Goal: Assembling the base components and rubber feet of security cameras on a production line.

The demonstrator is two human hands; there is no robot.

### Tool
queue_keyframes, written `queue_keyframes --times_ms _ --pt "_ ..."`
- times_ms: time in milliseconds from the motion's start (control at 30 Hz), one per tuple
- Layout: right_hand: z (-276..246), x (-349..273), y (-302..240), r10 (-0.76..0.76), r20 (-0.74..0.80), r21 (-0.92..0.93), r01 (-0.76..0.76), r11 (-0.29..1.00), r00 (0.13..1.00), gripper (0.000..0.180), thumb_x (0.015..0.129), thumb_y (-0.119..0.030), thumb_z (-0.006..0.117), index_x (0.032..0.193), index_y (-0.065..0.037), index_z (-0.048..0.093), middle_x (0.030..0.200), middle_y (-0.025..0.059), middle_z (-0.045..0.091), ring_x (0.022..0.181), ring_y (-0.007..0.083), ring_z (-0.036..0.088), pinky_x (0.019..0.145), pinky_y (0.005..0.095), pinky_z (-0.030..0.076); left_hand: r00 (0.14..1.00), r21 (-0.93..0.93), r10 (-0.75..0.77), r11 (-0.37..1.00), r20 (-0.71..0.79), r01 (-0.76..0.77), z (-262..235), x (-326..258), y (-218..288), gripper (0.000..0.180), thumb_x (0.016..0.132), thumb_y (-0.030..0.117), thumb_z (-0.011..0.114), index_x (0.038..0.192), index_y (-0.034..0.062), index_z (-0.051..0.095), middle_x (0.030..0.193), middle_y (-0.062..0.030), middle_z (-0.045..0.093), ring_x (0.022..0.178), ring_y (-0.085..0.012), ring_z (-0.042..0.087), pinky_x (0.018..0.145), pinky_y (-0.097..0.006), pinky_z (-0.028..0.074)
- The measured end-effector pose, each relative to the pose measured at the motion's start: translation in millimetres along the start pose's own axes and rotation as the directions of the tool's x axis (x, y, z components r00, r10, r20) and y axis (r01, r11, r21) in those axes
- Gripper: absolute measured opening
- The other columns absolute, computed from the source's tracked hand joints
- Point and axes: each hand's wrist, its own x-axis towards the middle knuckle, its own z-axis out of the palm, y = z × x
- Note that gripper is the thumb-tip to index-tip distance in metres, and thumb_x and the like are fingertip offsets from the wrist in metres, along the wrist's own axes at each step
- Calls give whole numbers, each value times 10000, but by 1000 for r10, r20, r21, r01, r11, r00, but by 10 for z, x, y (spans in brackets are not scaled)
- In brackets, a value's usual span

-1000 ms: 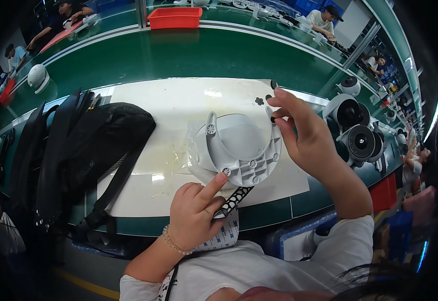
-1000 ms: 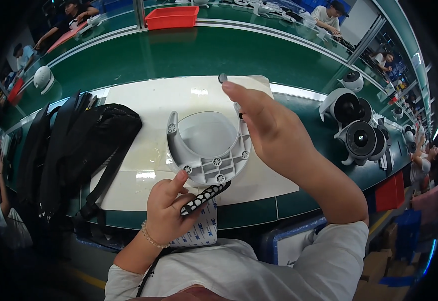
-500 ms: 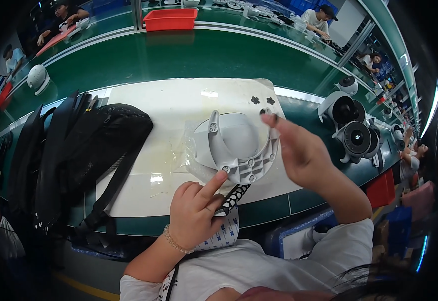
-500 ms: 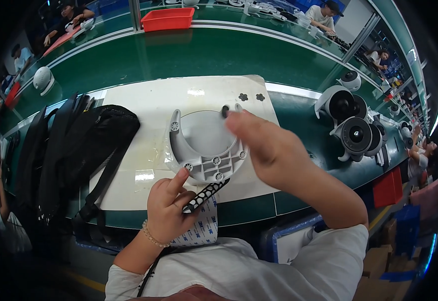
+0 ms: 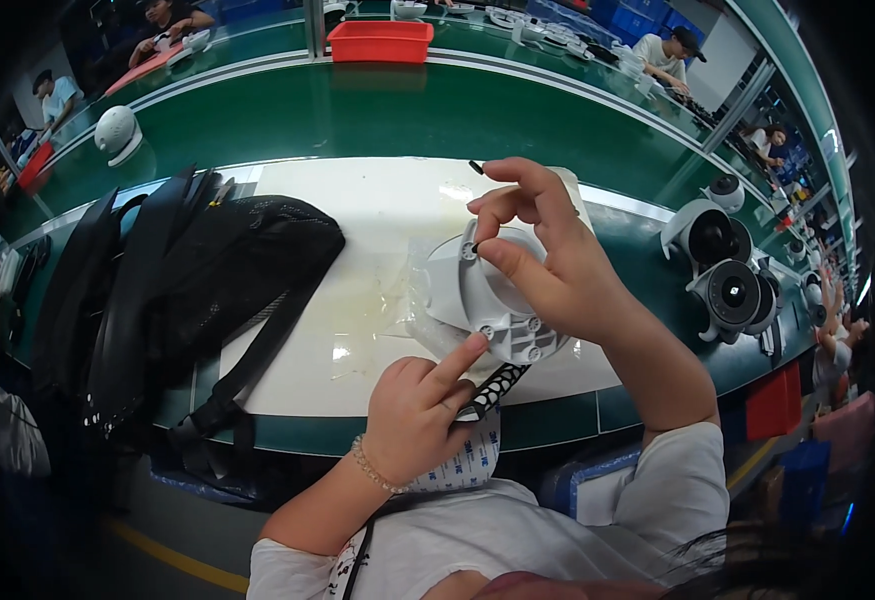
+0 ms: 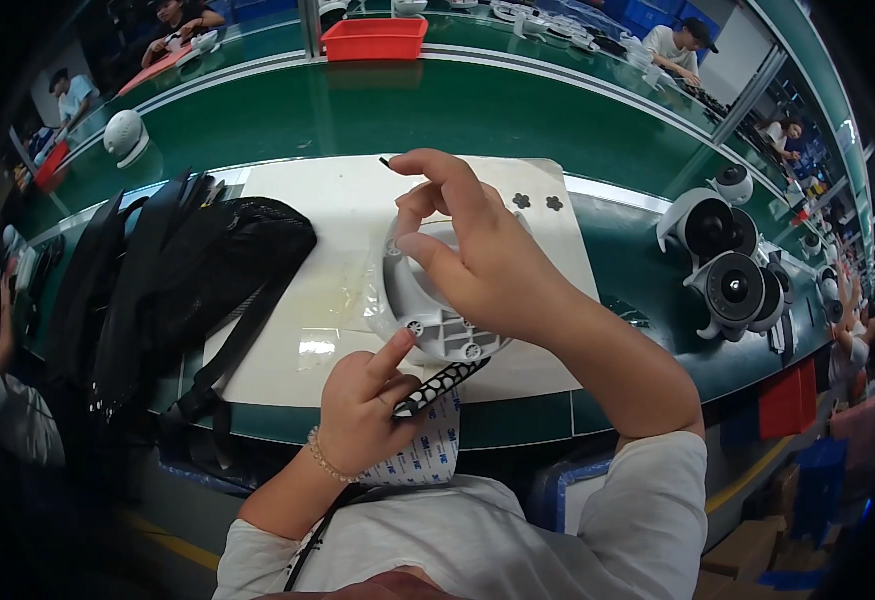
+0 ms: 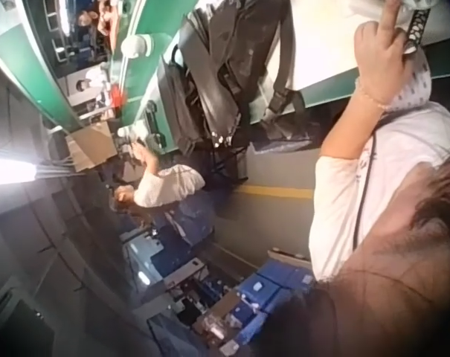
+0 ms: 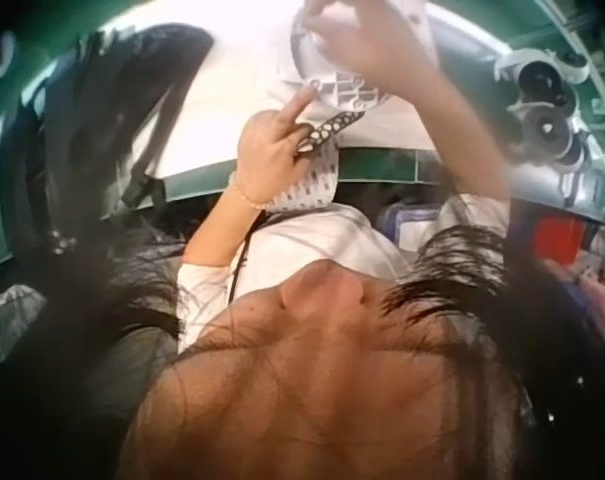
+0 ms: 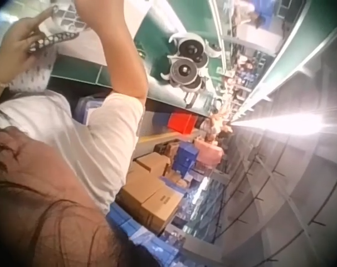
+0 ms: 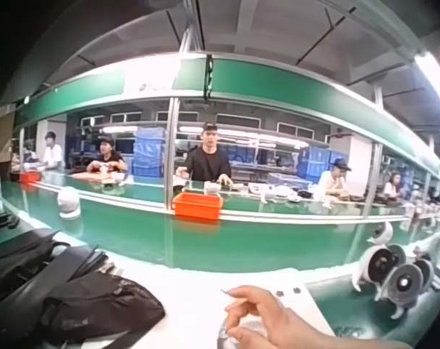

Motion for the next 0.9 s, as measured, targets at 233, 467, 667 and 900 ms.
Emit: queue_keyframes --times_ms 233,467,667,900 --pt "66 23 -115 205 -2 97 -204 974 979 476 841 -20 535 1276 -35 341 883 49 549 1031 193 527 945 330 347 1000 -20 -7 1000 12 7 -28 -9 4 210 482 62 648 680 18 598 1328 -30 461 664 -201 477 642 -310 422" --pt "133 -93 -93 -196 -63 -500 139 855 979 445 778 33 580 1192 -46 438 910 74 614 921 203 604 941 369 345 1000 -45 -9 999 15 9 -19 -21 -21 229 475 60 656 686 25 575 1339 -28 448 673 -206 479 643 -314 424" --pt "176 -253 -205 -297 16 -718 218 661 955 406 744 31 618 1121 -73 507 1024 89 622 1011 239 592 988 440 295 1000 -55 -3 998 18 4 -18 -24 -28 266 467 56 659 718 23 578 1345 -50 439 697 -214 500 654 -324 432" --pt "142 -438 -189 -40 -57 -415 13 910 998 80 800 -83 615 840 -68 547 1337 149 390 1334 393 209 1042 464 224 998 -55 47 997 -32 -49 -15 12 -20 325 474 51 657 793 39 597 1354 -107 419 926 -263 547 769 -347 461"
